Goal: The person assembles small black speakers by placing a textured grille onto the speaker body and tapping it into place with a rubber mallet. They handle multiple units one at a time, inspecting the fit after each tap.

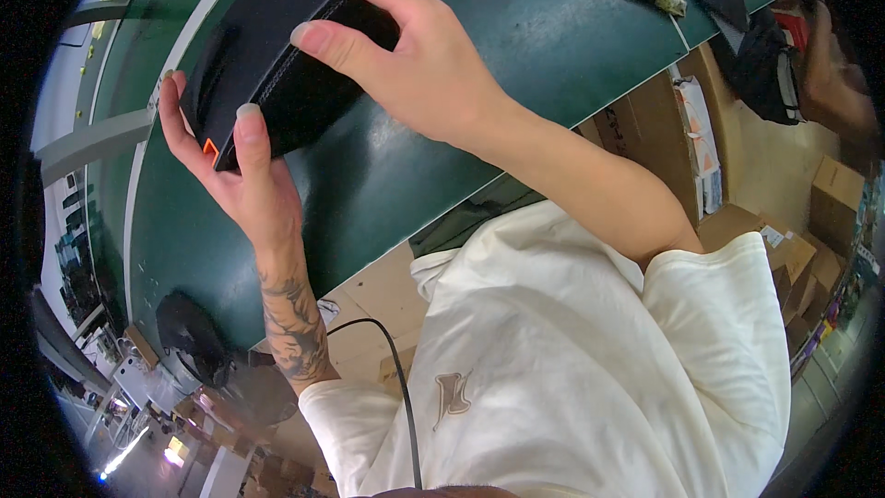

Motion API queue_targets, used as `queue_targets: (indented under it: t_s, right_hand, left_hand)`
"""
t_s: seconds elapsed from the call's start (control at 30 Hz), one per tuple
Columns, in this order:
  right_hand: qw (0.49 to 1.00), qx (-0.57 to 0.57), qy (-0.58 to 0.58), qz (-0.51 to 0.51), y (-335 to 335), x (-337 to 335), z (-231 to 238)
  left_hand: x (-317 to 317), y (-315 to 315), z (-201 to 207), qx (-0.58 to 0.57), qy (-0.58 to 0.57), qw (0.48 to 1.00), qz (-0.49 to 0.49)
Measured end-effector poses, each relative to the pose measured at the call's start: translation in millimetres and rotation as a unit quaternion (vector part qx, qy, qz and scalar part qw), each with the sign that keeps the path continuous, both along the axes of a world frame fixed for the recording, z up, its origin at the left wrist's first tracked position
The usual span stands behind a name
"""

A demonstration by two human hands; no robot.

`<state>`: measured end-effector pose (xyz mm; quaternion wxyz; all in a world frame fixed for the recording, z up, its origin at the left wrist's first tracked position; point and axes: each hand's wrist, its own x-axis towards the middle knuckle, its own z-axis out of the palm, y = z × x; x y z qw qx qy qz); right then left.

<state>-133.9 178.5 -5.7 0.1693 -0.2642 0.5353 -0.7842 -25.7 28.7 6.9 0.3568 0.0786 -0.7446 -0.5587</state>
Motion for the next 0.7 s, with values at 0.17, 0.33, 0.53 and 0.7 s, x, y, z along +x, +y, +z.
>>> queue_targets:
  t_s: [0.17,0.33,0.53,0.7]
  right_hand:
    - [0.983,0.106,0.085,-0.121,-2.7,7.3,-4.9]
    - [0.987,0.118,0.097,-0.054,5.7,-14.8,0.9]
    - [0.953,0.122,0.21,0.182,9.7,-68.6,22.8]
    - [0.951,0.077,0.133,0.27,3.6,-72.9,17.8]
  left_hand:
    - [4.7,-10.8,-11.4,-0.107,-0.039,0.992,0.046]
    - [5.7,-24.6,-11.7,-0.057,-0.019,0.998,-0.012]
    - [4.1,-33.1,-8.9,-0.029,-0.045,0.997,-0.062]
    - [5.7,-46.2,-10.7,-0.051,-0.037,0.994,-0.089]
